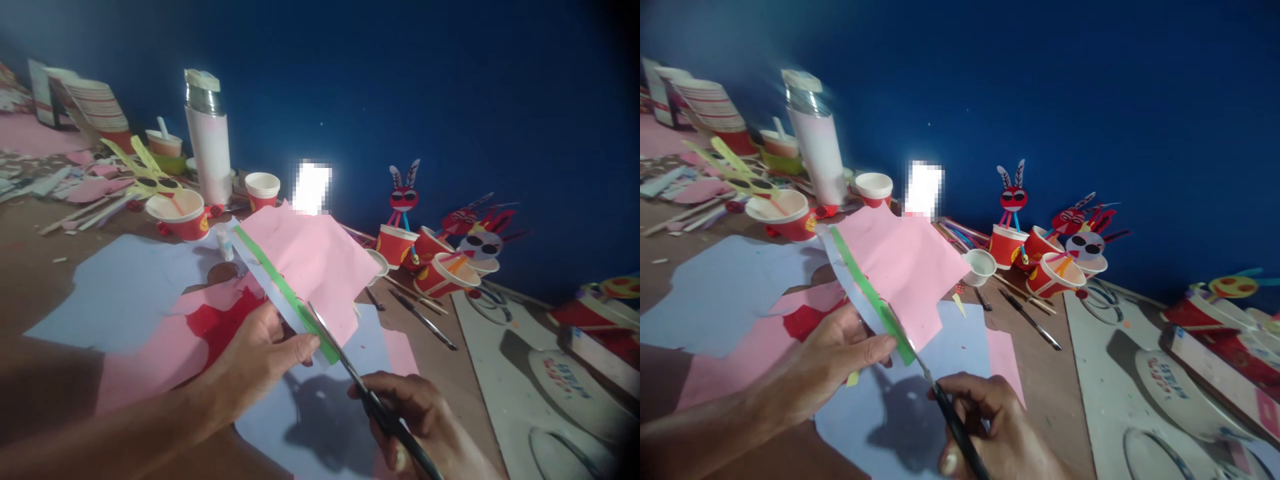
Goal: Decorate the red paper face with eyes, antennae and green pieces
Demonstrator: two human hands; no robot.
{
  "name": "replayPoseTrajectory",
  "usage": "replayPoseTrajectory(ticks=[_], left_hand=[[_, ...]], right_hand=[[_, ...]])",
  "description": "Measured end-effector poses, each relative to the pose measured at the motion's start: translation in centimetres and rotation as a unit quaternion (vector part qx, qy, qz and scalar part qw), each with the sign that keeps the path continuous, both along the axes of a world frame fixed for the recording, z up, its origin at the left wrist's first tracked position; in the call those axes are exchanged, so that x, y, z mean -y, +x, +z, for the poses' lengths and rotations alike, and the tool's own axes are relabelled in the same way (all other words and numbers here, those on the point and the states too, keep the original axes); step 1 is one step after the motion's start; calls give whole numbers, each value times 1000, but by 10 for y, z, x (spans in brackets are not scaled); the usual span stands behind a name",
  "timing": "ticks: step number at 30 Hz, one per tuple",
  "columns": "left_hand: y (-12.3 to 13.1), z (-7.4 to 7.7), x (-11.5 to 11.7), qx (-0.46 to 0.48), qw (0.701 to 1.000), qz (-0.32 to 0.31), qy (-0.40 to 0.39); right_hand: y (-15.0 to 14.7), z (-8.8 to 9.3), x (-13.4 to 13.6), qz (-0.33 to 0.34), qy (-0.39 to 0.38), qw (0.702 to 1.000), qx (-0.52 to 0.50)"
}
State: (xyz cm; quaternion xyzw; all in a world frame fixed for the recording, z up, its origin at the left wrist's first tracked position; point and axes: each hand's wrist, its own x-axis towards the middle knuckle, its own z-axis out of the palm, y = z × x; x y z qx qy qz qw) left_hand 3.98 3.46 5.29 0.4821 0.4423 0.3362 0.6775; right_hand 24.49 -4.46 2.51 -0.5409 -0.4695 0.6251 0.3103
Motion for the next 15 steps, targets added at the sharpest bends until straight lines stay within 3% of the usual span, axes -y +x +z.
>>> replayPoseTrajectory(ticks=[6,15], left_hand=[[1,2,-1,-5,1000,0,-8],[-2,1,0,10,999,-43,5]], right_hand=[[-1,0,0,-8,-23,1000,4],[10,-7,0,90,69,994,-5]])
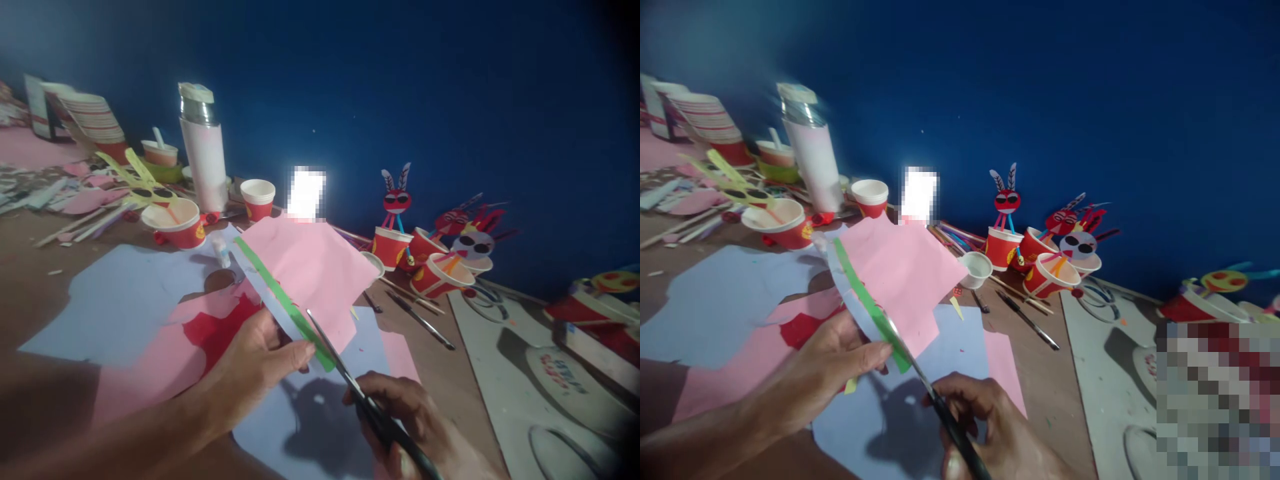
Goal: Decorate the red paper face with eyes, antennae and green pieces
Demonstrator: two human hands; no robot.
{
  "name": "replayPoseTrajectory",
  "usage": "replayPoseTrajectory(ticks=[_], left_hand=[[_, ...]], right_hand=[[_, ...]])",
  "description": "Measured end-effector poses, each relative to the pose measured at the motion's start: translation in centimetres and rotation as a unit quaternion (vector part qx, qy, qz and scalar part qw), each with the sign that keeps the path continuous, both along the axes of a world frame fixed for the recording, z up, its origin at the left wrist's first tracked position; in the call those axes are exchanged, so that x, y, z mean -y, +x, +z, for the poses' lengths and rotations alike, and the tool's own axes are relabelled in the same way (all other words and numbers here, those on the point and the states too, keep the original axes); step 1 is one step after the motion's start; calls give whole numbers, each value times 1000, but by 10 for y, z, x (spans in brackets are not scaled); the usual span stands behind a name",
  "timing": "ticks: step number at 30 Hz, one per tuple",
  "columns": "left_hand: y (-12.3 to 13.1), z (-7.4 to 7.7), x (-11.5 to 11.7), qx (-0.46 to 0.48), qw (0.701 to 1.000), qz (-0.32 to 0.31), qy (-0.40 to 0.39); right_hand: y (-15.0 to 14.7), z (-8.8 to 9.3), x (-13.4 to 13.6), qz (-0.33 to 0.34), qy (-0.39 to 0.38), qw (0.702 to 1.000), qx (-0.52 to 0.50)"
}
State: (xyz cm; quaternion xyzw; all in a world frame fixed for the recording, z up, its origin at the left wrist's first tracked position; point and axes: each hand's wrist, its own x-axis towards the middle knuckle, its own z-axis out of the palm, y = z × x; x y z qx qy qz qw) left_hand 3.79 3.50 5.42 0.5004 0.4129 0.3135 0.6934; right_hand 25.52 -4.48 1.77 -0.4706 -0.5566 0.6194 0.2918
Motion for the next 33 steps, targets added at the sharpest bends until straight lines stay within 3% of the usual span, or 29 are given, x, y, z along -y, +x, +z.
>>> replayPoseTrajectory(ticks=[6,19,28,33], left_hand=[[-3,-3,-3,4,1000,21,10],[0,3,-3,-13,999,44,8],[3,5,-1,-16,999,52,0],[0,1,-2,-14,1000,24,4]], right_hand=[[8,-10,6,17,19,998,54],[3,2,8,-9,-40,999,21],[0,-1,6,-17,-29,999,6],[1,-12,8,-8,-14,1000,-19]])
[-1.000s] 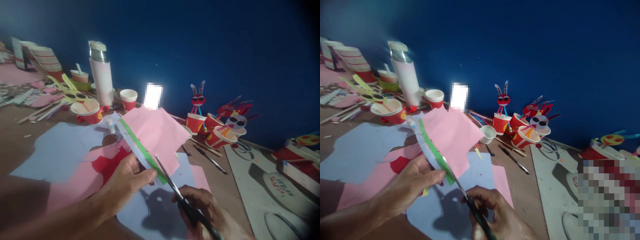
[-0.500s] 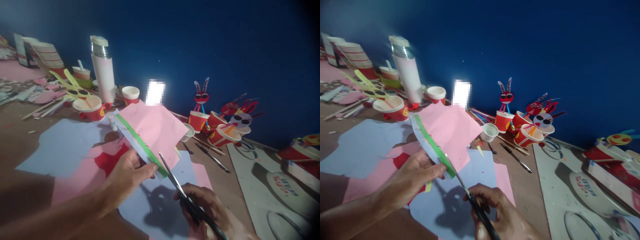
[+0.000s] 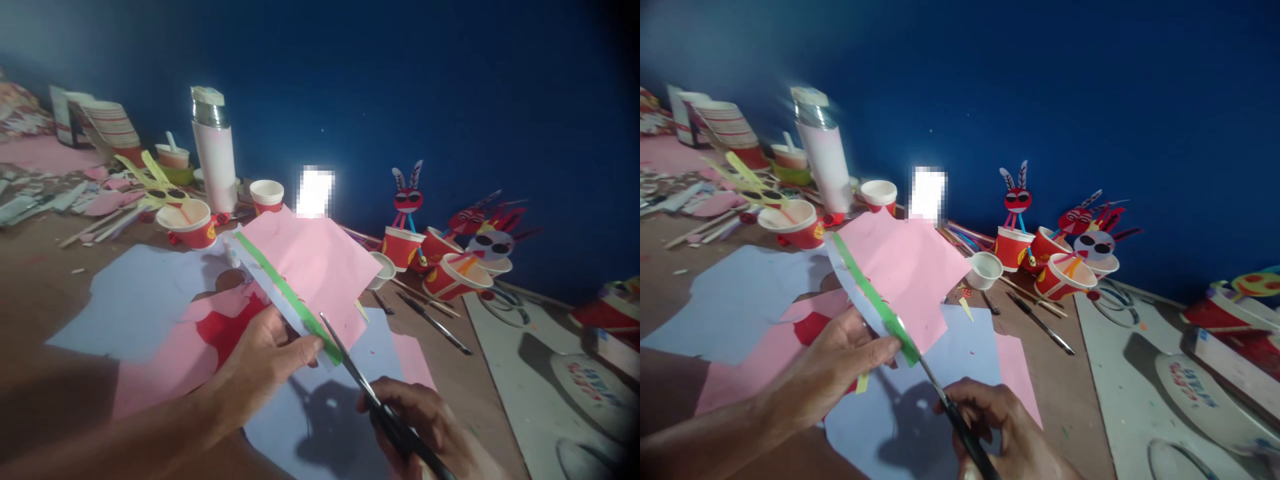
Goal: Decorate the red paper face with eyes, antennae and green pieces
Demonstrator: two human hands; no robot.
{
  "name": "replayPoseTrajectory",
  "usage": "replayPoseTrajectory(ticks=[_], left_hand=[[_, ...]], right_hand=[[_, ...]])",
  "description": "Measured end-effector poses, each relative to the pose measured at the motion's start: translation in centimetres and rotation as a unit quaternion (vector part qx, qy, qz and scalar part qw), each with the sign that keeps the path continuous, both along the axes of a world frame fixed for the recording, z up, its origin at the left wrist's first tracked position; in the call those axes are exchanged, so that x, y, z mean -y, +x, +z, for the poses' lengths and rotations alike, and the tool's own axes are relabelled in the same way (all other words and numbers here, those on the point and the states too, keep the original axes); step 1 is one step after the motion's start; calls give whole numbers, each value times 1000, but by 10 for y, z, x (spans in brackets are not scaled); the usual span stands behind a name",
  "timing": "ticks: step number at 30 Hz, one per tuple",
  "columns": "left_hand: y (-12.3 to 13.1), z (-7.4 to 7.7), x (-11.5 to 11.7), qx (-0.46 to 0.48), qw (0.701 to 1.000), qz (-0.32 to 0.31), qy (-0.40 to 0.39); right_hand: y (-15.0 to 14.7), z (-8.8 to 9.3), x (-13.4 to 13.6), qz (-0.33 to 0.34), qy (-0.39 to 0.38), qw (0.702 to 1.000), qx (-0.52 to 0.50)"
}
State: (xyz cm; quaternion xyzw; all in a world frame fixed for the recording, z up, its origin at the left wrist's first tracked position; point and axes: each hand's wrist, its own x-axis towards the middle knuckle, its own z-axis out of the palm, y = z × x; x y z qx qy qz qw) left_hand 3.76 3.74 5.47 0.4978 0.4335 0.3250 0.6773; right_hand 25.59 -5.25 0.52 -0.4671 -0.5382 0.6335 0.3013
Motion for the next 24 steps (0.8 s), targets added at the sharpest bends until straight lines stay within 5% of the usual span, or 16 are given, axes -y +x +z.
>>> replayPoseTrajectory(ticks=[11,24], left_hand=[[-3,-10,-1,42,999,-15,-7],[-2,-9,-1,46,999,-18,-20]], right_hand=[[-7,20,-8,-34,-55,998,23],[-7,8,-4,-88,-107,990,20]])
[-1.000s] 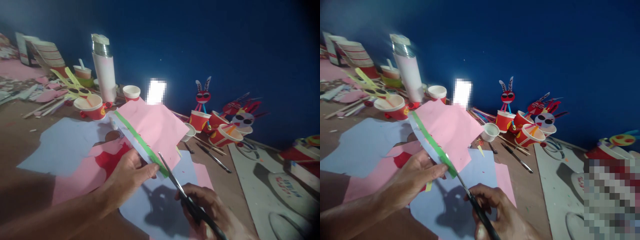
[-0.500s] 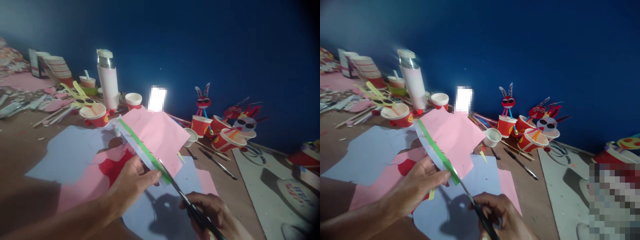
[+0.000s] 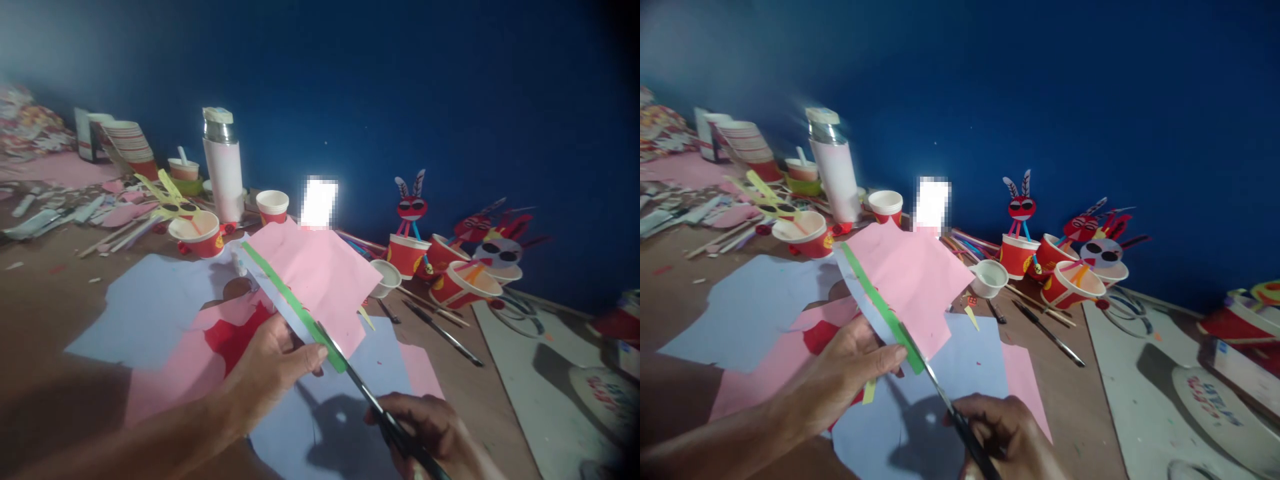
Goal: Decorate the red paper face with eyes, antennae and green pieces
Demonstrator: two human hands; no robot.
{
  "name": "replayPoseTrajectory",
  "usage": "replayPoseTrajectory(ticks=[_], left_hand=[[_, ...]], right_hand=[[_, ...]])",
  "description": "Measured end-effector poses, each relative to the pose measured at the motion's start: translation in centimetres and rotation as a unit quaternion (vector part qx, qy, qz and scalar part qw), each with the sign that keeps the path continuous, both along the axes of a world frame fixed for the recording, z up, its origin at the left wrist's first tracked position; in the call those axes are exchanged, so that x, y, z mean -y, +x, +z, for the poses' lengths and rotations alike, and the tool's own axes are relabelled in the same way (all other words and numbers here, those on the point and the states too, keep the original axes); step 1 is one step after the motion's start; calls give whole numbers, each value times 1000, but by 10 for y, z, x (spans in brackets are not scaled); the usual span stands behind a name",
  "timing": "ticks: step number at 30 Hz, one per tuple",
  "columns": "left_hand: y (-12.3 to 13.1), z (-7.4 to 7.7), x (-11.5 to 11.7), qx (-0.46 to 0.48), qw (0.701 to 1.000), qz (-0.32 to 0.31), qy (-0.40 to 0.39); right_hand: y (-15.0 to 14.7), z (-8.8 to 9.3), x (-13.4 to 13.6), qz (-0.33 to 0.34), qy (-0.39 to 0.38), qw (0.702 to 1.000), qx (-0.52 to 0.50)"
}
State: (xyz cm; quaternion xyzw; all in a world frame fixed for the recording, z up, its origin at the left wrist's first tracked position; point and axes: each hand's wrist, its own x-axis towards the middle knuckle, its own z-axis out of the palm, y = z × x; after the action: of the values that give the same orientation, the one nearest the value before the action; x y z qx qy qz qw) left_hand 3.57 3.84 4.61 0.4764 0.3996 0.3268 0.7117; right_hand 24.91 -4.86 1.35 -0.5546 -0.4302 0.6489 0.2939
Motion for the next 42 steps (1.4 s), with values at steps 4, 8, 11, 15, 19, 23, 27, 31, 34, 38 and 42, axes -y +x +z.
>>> replayPoseTrajectory(ticks=[4,8,11,15,19,23,27,31,34,38,42], left_hand=[[0,0,0,7,1000,-5,9],[-1,0,-1,-2,1000,-3,10],[-3,-4,-1,-22,1000,0,15],[-5,-6,-1,0,1000,8,7],[-3,-1,-3,26,999,31,-11],[-2,3,-6,4,999,41,-4],[-4,1,-6,-11,999,31,11],[-10,-3,-6,-18,1000,5,-17],[-15,-3,-8,-22,999,-26,-33],[-17,3,-13,6,997,-67,-35],[-18,10,-17,16,991,-124,-51]], right_hand=[[2,-4,3,10,12,1000,12],[0,-3,2,18,44,999,3],[-2,0,-1,30,55,998,4],[-1,2,-3,49,76,996,16],[1,1,-1,36,98,993,46],[-2,4,1,24,62,997,38],[0,5,-3,37,63,997,18],[7,9,-8,100,78,992,-24],[10,13,-9,117,67,990,-37],[13,12,-6,118,58,990,-43],[18,8,-6,157,47,986,-34]])
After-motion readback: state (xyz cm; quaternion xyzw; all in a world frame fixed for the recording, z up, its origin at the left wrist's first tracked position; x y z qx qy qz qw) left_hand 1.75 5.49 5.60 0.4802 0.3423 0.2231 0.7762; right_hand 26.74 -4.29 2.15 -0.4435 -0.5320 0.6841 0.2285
